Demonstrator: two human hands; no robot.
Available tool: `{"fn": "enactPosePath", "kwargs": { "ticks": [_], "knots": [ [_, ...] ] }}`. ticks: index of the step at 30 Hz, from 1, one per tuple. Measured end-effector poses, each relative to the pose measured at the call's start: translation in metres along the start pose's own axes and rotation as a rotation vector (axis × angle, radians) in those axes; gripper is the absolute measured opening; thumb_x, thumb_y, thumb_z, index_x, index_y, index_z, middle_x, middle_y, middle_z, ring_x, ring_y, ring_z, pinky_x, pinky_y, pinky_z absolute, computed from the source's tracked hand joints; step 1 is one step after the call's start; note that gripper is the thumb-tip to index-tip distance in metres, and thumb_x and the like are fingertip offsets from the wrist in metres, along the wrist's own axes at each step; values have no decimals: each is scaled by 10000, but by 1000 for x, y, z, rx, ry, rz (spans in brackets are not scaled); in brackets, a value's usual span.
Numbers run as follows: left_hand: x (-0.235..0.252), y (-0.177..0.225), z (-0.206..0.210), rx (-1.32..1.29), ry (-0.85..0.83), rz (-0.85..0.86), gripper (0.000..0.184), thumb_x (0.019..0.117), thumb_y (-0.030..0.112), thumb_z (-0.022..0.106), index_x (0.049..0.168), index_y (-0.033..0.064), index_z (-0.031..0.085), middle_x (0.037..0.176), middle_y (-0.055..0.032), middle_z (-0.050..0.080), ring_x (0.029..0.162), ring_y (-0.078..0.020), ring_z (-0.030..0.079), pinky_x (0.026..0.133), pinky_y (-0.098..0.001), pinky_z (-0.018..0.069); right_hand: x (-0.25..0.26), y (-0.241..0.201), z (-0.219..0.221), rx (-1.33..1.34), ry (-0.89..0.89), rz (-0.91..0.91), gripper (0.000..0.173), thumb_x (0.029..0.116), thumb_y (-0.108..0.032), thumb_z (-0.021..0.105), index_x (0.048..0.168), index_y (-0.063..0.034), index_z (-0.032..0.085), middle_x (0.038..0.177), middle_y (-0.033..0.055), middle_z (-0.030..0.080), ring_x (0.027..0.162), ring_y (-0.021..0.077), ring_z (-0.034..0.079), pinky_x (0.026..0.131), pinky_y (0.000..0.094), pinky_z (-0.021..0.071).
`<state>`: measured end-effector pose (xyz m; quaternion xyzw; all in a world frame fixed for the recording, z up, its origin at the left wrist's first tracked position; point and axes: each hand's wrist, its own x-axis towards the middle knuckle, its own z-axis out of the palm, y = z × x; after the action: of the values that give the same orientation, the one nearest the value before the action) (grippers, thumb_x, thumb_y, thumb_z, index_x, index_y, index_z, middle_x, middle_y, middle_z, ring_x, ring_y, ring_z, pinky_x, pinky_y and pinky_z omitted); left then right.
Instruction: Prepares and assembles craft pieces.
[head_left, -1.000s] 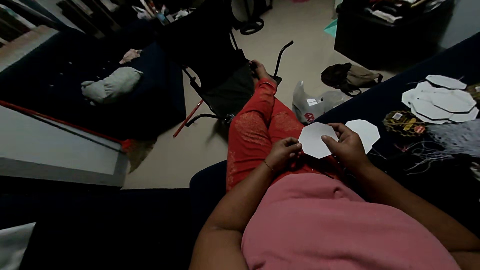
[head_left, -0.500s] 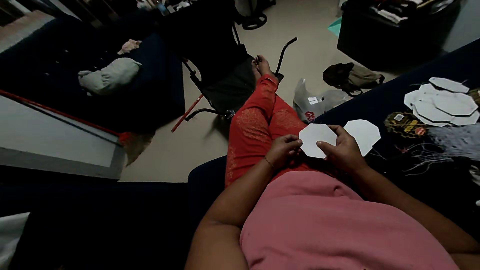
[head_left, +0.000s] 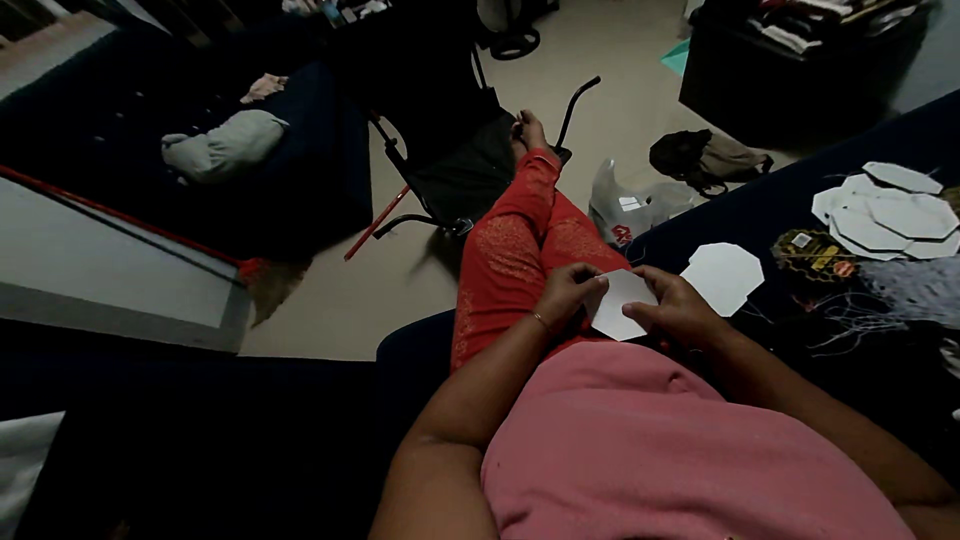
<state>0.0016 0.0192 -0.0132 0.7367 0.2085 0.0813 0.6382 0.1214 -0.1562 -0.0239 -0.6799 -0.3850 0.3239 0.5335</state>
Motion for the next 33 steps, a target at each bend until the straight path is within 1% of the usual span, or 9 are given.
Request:
{"fn": "enactPosePath", "kwargs": {
  "ticks": [3,6,9,12,15,20,26,29,33],
  "knots": [
    [1,2,-4,52,25,-29,154,985,98,651,1014,-52,675,874,-51,656,771,-55,597,766,-250,523,4,4,-6,-17,97,-59,367,870,-100,714,1220,-14,643,1033,106,712,872,147,702,799,365,603],
    [1,1,-5,32,29,-47,150,981,93,649,1013,-51,679,851,-41,652,746,-48,584,736,-231,511,4,6,-10,-11,158,-68,338,868,-97,712,1190,-22,643,982,77,714,815,115,695,747,329,602],
    [0,0,-3,-48,14,-71,131,989,70,626,1011,-53,664,837,-26,631,732,-43,574,724,-224,509,3,10,-11,-25,143,-70,362,870,-114,719,1207,-12,635,987,86,713,826,116,697,764,333,601],
    [-1,3,-2,-149,-25,-123,129,1018,60,564,1038,-48,633,843,-15,605,735,-46,566,717,-228,507,2,12,-10,-50,145,-82,354,872,-133,717,1199,-20,644,987,88,715,833,126,700,768,348,602],
    [-2,0,-1,-260,-56,-124,135,1030,51,509,1002,-10,626,786,23,588,698,-30,557,683,-206,497,2,12,-11,-47,145,-96,357,871,-149,715,1198,-21,646,978,82,716,817,121,699,750,341,602],
    [-3,-1,1,-394,-74,-123,170,1022,26,476,939,17,624,756,27,596,679,-32,571,664,-201,504,4,15,-11,18,123,-95,341,874,-132,719,1191,-31,647,990,64,723,841,102,706,771,310,607],
    [-1,-5,-1,-435,-122,-106,197,1014,27,458,907,42,624,743,33,608,670,-32,578,654,-205,509,2,13,-9,65,134,-87,321,870,-119,720,1172,-37,648,975,45,728,825,89,708,748,291,611],
    [0,-9,-1,-465,-138,-101,209,1034,49,430,936,49,615,743,37,596,668,-36,571,656,-211,509,1,11,-9,43,163,-90,338,866,-127,720,1183,-32,650,979,58,723,830,101,704,758,314,610],
    [-2,-7,-2,-381,-162,-53,186,1054,83,450,1010,21,620,824,25,643,749,-33,615,728,-224,534,1,11,-9,12,175,-101,360,859,-133,715,1192,-19,644,982,62,718,832,96,700,766,312,606]
  ]
}}
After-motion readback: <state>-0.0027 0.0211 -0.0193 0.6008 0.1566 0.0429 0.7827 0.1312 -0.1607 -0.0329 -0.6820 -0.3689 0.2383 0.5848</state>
